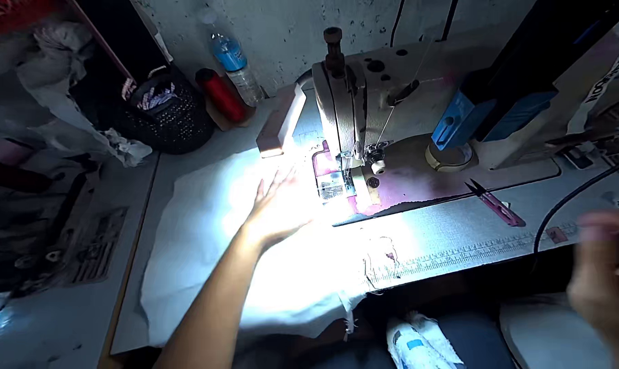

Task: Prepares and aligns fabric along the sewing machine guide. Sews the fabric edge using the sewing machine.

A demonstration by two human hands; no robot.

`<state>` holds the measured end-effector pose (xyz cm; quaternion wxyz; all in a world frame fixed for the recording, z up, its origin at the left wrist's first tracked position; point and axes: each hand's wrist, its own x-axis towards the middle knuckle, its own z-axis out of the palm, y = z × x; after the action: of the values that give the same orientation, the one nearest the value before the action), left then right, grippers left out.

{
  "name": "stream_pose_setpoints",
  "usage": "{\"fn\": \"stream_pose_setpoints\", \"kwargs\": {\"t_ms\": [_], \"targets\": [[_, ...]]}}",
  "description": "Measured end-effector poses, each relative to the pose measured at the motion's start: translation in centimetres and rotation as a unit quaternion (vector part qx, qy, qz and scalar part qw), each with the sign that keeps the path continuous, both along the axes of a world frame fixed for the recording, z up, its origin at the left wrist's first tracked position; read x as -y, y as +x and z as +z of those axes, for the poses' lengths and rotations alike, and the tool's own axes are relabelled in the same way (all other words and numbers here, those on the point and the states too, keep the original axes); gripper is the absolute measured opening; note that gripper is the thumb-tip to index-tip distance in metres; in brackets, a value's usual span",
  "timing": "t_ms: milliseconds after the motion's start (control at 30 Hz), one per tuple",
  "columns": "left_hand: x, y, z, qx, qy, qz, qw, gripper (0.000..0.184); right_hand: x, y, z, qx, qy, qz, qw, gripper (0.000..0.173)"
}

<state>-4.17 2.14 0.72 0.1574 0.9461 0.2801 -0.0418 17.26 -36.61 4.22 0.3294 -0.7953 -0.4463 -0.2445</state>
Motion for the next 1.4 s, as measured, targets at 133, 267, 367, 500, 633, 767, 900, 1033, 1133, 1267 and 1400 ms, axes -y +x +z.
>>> {"fn": "stream_pose_setpoints", "kwargs": {"t_ms": [133, 267, 367, 500, 633, 767, 900, 1033, 1133, 1267, 1400], "targets": [[-1.5, -1.9, 0.3, -0.024, -0.011, 0.027, 0.999, 0.104, -3.0, 0.5, -4.2, -0.074, -0.132, -0.024, 0.988, 0.041], [1.1, -5.2, -1.1, -0.003, 0.029, -0.003, 1.0, 0.111, -3.7, 3.1, -6.9, -0.112, -0.224, -0.092, 0.964, 0.041], [1.8, -6.6, -2.1, 0.021, 0.044, -0.006, 0.999, 0.113, -3.9, 3.7, -7.1, -0.083, -0.22, -0.094, 0.967, 0.033], [1.7, -6.6, -2.5, 0.037, 0.059, 0.0, 0.998, 0.115, -5.0, 3.7, -6.2, -0.07, -0.192, -0.11, 0.973, 0.035], [1.8, -6.6, -2.8, 0.046, 0.058, -0.002, 0.997, 0.116, -8.4, -0.3, -4.3, -0.053, -0.164, -0.06, 0.983, 0.034], [1.8, -6.6, -2.9, 0.066, 0.056, 0.001, 0.996, 0.115, -13.0, -2.5, -4.6, -0.036, -0.174, -0.042, 0.983, 0.026], [1.9, -6.5, -3.0, 0.077, 0.055, 0.003, 0.995, 0.11, -14.0, -1.6, -4.8, -0.038, -0.177, -0.065, 0.981, 0.026], [1.9, -6.8, -3.4, 0.096, 0.058, 0.017, 0.993, 0.115, -12.1, -1.1, -3.9, -0.054, -0.179, -0.115, 0.976, 0.038], [1.9, -6.7, -3.4, 0.102, 0.059, 0.018, 0.993, 0.121, -12.1, -2.9, -3.2, -0.034, -0.195, -0.096, 0.975, 0.042], [1.8, -6.7, -3.5, 0.107, 0.057, 0.022, 0.992, 0.12, -15.3, -8.3, -3.7, 0.01, -0.221, 0.029, 0.975, 0.039], [1.7, -6.7, -3.9, 0.118, 0.063, 0.018, 0.991, 0.121, -20.1, -11.7, -5.1, 0.051, -0.245, 0.091, 0.964, 0.042]]}}
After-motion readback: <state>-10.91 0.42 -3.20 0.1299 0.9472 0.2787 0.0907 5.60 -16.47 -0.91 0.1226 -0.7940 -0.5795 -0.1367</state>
